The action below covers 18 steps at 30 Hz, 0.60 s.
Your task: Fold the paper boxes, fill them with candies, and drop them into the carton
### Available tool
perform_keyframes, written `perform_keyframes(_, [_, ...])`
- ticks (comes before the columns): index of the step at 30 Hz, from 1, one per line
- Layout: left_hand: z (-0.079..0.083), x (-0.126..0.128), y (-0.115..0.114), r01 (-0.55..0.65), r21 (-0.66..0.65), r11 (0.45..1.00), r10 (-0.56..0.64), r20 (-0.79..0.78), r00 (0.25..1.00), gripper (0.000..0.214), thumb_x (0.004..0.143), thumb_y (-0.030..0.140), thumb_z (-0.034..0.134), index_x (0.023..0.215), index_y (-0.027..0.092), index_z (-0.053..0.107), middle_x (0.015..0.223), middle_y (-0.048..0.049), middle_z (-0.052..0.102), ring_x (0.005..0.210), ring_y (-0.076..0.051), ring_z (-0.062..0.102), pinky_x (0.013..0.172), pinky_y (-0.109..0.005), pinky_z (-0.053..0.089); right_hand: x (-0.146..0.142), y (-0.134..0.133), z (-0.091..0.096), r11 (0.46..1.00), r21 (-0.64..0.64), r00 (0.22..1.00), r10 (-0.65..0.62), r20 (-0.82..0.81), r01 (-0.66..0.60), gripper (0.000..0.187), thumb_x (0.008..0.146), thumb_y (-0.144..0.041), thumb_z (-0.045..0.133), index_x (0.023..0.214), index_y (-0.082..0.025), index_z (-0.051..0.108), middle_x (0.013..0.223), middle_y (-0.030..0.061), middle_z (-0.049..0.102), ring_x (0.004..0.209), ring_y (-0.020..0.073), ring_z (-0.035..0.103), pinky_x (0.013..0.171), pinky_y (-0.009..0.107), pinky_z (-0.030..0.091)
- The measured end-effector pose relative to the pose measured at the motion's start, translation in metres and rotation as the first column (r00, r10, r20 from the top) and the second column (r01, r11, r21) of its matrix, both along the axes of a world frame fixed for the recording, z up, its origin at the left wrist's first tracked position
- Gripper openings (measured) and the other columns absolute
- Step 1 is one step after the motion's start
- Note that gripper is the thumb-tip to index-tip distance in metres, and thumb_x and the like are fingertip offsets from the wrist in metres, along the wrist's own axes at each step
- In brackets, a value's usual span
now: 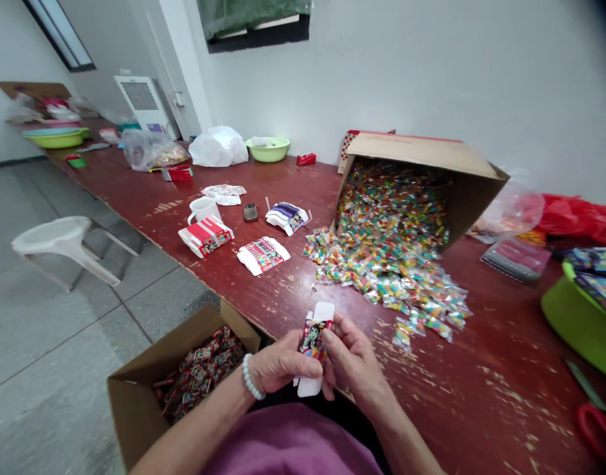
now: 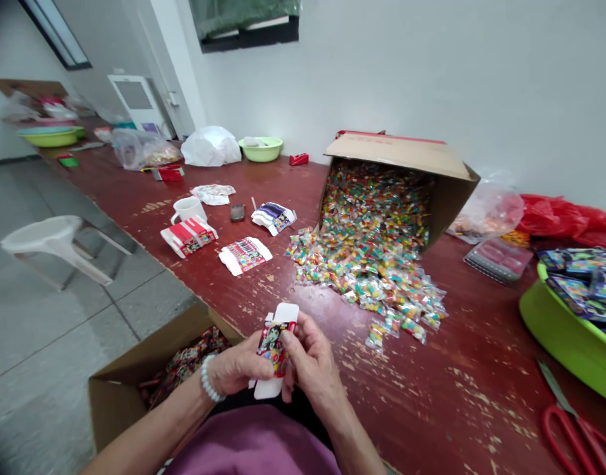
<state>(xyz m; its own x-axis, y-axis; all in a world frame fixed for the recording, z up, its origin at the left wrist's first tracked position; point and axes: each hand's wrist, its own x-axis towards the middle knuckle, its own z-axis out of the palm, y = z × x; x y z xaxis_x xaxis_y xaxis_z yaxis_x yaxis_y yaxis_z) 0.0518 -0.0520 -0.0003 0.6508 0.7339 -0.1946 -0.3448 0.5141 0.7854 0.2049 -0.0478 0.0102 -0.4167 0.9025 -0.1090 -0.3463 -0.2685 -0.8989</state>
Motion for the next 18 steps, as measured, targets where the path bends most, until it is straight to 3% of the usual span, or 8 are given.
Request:
perform_keyframes(5, [0.008,0.0,-0.001,-0.1,0.076,0.992,0.11,-0.146,0.983,0.024,0.067,0.03,0.078,0.077,0.009,0.073,0.069,-0.0081,0.07,0.057,-0.017,0.065,0.058,-0.026,0.052,0.001,-0.002,0.002,0.999,0.038,1.0,-0.016,0.019,0.015,0.044,0.087,-0.043,0.067,0.125,-0.023,0.054,0.082,0.0004,0.066,0.039,0.0055,0.053,0.039,0.018,0.045])
perform_keyframes(9, [0.008,0.004,-0.002,-0.154,0.058,0.986,0.162,-0.165,0.973,0.026,0.07,0.034,0.076,0.079,0.01,0.07,0.065,-0.0065,0.068,0.052,-0.017,0.063,0.055,-0.029,0.053,-0.001,-0.004,-0.008,1.0,-0.006,0.998,-0.013,0.066,0.013,0.035,0.087,-0.049,0.064,0.099,-0.016,0.063,0.056,-0.003,0.059,0.034,0.008,0.05,0.035,0.018,0.039])
perform_keyframes(11, [0.006,0.008,-0.001,-0.194,0.071,0.978,0.204,-0.188,0.961,0.027,0.07,0.035,0.077,0.079,0.011,0.069,0.065,-0.0045,0.067,0.055,-0.016,0.062,0.057,-0.028,0.051,0.0,-0.004,-0.014,0.996,0.018,0.99,-0.09,0.113,0.088,0.034,0.086,-0.05,0.064,0.085,-0.016,0.063,0.049,-0.0047,0.054,0.035,0.008,0.048,0.037,0.019,0.039])
perform_keyframes(15, [0.005,0.012,0.0,-0.268,0.238,0.934,0.334,-0.306,0.891,0.024,0.073,0.029,0.077,0.088,0.012,0.067,0.08,-0.0019,0.067,0.075,-0.014,0.062,0.071,-0.025,0.048,0.006,0.001,-0.017,0.95,0.174,0.923,-0.296,0.246,0.259,0.032,0.084,-0.046,0.066,0.075,-0.016,0.065,0.064,0.0,0.062,0.054,0.0107,0.055,0.051,0.021,0.046])
perform_keyframes(18, [0.008,0.014,-0.003,-0.374,0.344,0.861,0.485,-0.333,0.809,0.038,0.075,0.026,0.076,0.108,0.018,0.059,0.094,-0.0026,0.067,0.084,-0.017,0.064,0.076,-0.028,0.051,0.01,0.004,-0.014,0.928,0.204,0.893,-0.36,0.269,0.313,0.028,0.083,-0.044,0.067,0.091,-0.017,0.069,0.076,0.002,0.068,0.067,0.0152,0.062,0.061,0.025,0.05])
